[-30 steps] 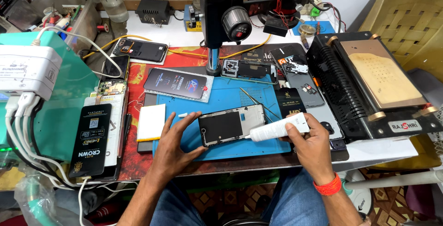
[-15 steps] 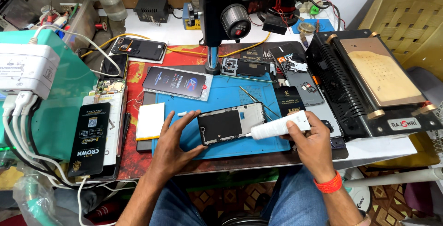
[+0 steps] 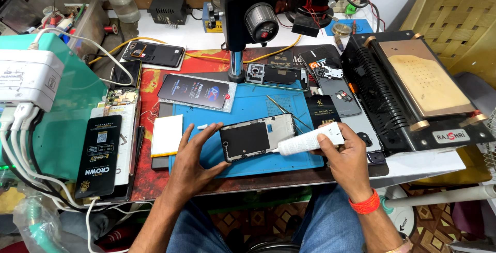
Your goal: The person holds a disassembled phone frame and uses a white adhesive tube to apply a bead of glue around the frame's edge, rotating the frame to reach all sides. They then cap the tube, set it down, and pick up a replacement phone back panel to align with the frame.
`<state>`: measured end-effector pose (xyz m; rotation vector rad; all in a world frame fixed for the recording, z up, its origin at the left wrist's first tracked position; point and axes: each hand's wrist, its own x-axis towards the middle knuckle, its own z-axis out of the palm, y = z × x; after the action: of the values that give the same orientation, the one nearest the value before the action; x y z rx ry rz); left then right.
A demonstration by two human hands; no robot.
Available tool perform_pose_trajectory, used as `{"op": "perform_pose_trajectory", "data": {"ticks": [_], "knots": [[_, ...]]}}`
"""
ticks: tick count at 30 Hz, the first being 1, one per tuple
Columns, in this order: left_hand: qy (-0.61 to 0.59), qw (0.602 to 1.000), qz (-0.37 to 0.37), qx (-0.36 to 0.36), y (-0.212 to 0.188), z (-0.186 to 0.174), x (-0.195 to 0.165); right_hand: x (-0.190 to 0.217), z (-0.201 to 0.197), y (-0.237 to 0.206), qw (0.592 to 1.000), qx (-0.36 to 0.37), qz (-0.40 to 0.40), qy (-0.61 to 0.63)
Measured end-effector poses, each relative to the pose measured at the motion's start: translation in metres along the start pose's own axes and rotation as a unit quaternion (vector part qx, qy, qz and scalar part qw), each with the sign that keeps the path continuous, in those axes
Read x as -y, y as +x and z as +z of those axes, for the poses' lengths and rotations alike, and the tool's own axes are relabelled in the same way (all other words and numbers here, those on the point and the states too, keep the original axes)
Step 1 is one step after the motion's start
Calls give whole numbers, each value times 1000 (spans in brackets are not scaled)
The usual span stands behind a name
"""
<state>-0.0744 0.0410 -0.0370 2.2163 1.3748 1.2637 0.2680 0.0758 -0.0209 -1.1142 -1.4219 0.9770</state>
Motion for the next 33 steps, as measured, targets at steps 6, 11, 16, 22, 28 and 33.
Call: {"op": "perform_pose_trajectory", "data": {"ticks": [6, 11, 16, 22, 28, 33], "knots": [[2, 1000, 3, -2, 0, 0, 1, 4, -6, 1, 1000, -18, 11, -6], [3, 1000, 6, -3, 0, 0, 2, 5, -8, 2, 1000, -21, 8, -2], [3, 1000, 3, -4, -1, 1, 2, 3, -7, 1, 1000, -20, 11, -7], [3, 1000, 6, -5, -1, 0, 2, 0, -4, 3, 1000, -5, -2, -7], [3, 1000, 7, -6, -1, 1, 2, 2, -9, 2, 1000, -21, 9, -14], [3, 1000, 0, -4, 0, 1, 2, 3, -11, 2, 1000, -25, 9, -12]]}}
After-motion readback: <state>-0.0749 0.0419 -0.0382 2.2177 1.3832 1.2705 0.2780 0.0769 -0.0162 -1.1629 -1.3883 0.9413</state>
